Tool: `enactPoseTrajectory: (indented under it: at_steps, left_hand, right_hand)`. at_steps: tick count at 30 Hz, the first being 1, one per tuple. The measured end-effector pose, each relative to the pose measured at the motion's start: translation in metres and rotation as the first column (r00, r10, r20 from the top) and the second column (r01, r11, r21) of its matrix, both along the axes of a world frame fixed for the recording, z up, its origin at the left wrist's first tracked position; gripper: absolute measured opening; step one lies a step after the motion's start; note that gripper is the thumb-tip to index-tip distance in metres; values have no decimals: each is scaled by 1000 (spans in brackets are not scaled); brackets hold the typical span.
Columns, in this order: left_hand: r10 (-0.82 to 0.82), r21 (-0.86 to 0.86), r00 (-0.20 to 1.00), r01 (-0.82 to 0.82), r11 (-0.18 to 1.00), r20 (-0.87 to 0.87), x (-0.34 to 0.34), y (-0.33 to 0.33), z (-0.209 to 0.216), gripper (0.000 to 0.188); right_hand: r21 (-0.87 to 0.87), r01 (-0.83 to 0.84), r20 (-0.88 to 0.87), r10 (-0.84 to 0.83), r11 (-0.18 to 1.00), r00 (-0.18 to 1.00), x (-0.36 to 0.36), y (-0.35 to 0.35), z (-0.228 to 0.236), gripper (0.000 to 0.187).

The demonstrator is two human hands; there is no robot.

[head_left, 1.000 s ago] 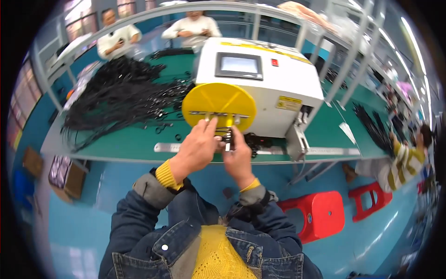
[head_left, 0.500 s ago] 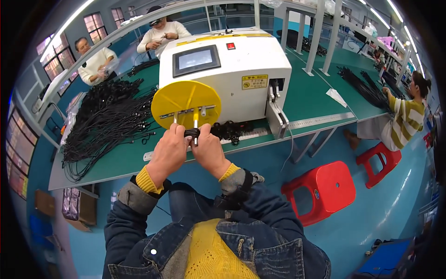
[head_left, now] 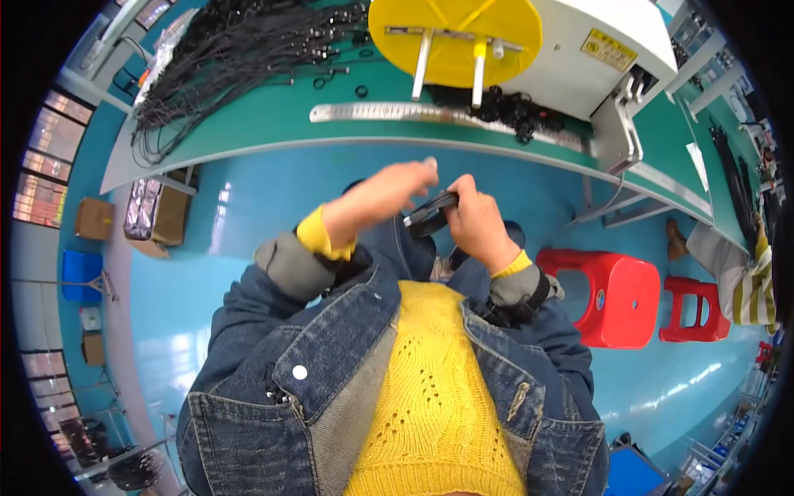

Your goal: The person picks up a cable, wraps it around the pegs of a winding machine, and removes the coiled cable. They then secure the coil with a rubber band and place it on the table before repeating the process.

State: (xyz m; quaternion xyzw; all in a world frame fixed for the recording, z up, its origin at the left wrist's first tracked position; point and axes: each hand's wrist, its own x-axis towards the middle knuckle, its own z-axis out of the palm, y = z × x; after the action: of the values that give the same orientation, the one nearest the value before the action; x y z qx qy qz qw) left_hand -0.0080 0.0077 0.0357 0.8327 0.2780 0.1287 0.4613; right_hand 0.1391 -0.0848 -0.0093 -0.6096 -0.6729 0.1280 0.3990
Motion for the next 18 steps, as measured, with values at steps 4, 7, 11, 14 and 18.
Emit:
enactPoseTrajectory:
  at_steps: [4,7,11,14,18]
  left_hand:
    - [62,-833,997,2,554,43,3,-6,-2,39]
    - [-129,-891,990,104,443,52,3,-6,-7,38]
    - [-299,-811,937,30,585,-181,7,-2,-9,35]
    - [-321,-690,863,-43,722,-390,11,1,-9,36]
    - [-287,-659,909,18,752,-302,11,1,-23,36]
  right_hand:
    - [20,-48,-123,50,999,991,1,6,-7,17]
    - [2,-104,-171,102,995,980,3,5,-17,16]
    - [-70,-182,-224,162,981,961,4,4,-28,16]
    - [-38,-175,-211,163,984,964,2,2,-34,17]
    - [11,-137,-187,137,991,973,4,4,-35,18]
